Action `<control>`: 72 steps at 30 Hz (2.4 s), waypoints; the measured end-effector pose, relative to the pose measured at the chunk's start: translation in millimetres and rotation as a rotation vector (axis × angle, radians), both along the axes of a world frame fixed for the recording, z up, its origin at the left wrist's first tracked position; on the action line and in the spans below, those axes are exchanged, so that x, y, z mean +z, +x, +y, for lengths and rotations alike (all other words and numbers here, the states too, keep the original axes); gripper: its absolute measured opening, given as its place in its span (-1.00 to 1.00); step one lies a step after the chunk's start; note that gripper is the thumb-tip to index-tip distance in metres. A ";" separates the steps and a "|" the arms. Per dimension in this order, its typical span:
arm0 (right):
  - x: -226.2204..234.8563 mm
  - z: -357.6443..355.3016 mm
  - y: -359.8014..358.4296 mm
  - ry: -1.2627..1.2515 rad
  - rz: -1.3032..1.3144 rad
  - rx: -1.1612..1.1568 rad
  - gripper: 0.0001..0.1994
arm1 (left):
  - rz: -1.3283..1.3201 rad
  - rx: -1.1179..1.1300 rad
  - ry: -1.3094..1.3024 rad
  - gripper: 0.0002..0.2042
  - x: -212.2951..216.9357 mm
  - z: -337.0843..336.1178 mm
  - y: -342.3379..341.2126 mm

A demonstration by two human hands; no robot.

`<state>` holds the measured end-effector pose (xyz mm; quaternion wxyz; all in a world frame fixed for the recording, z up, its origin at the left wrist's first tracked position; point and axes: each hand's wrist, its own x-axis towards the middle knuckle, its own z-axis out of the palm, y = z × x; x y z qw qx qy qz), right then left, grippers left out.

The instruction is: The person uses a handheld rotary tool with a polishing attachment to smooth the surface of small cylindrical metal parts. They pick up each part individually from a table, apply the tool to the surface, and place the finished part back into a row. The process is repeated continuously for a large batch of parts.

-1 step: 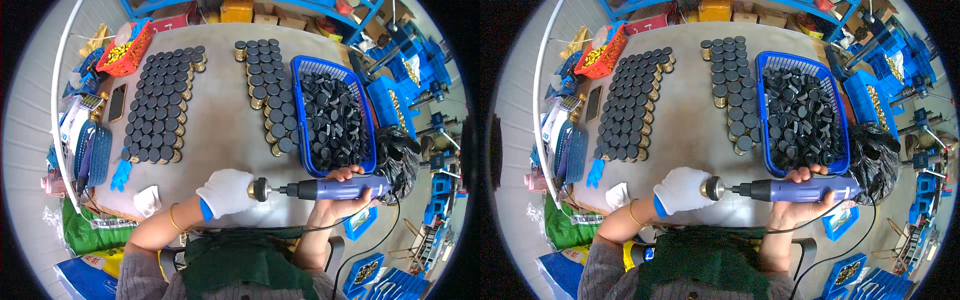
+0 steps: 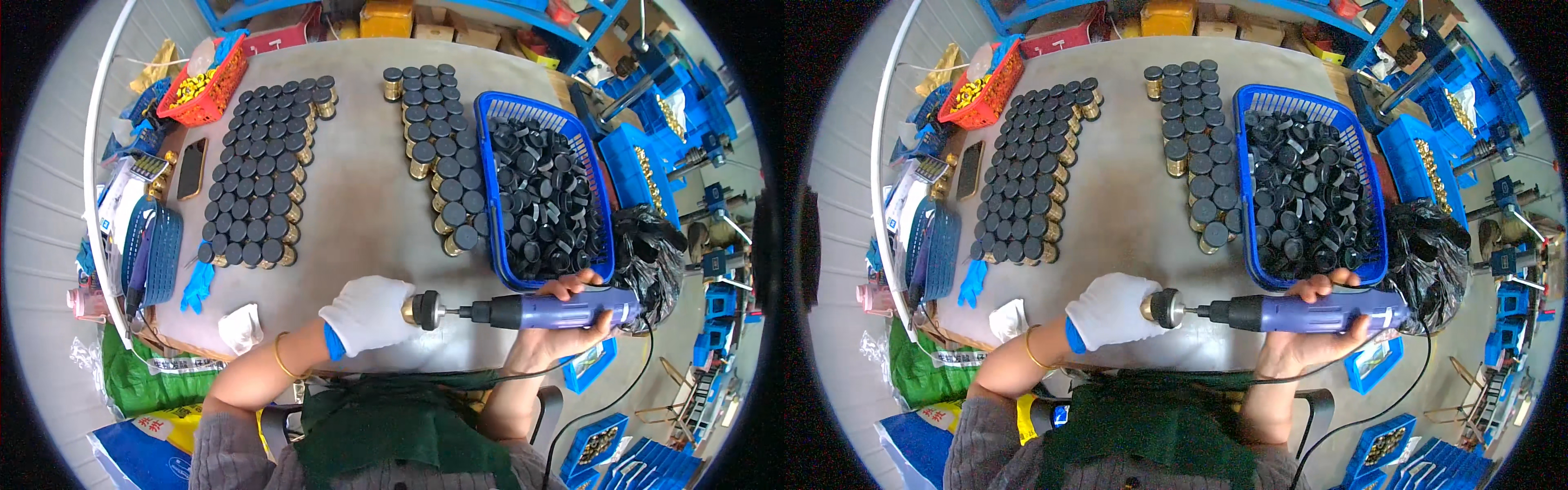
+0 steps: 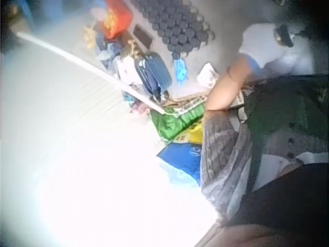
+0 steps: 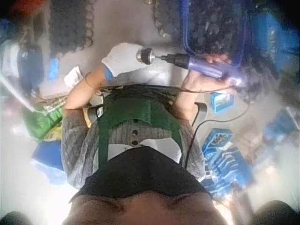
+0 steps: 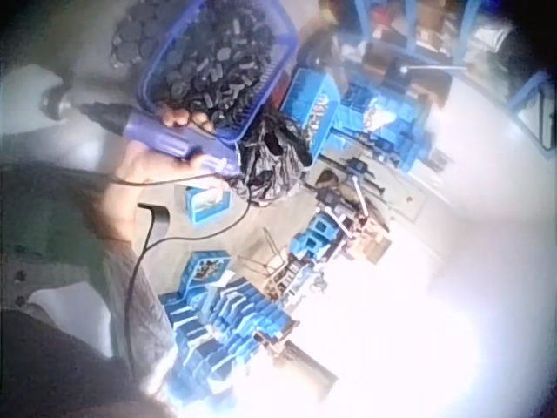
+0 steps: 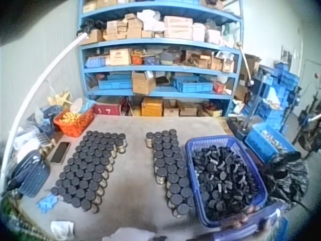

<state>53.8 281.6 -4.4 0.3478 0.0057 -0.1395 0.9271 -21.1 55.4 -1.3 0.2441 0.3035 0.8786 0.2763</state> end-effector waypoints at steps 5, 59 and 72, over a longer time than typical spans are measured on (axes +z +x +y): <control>6.6 17.5 2.0 -0.027 0.033 -0.054 -0.55 | 0.472 -0.026 0.069 -0.66 28.2 -11.1 -19.9; -2.7 2.6 -37.5 0.017 -0.009 -0.001 -0.47 | 0.755 0.187 -0.157 -0.80 -22.8 -52.4 -248.7; -7.7 1.1 -51.5 -0.030 -0.046 0.055 -0.47 | 0.670 0.225 -0.115 -0.58 -27.7 34.9 -307.4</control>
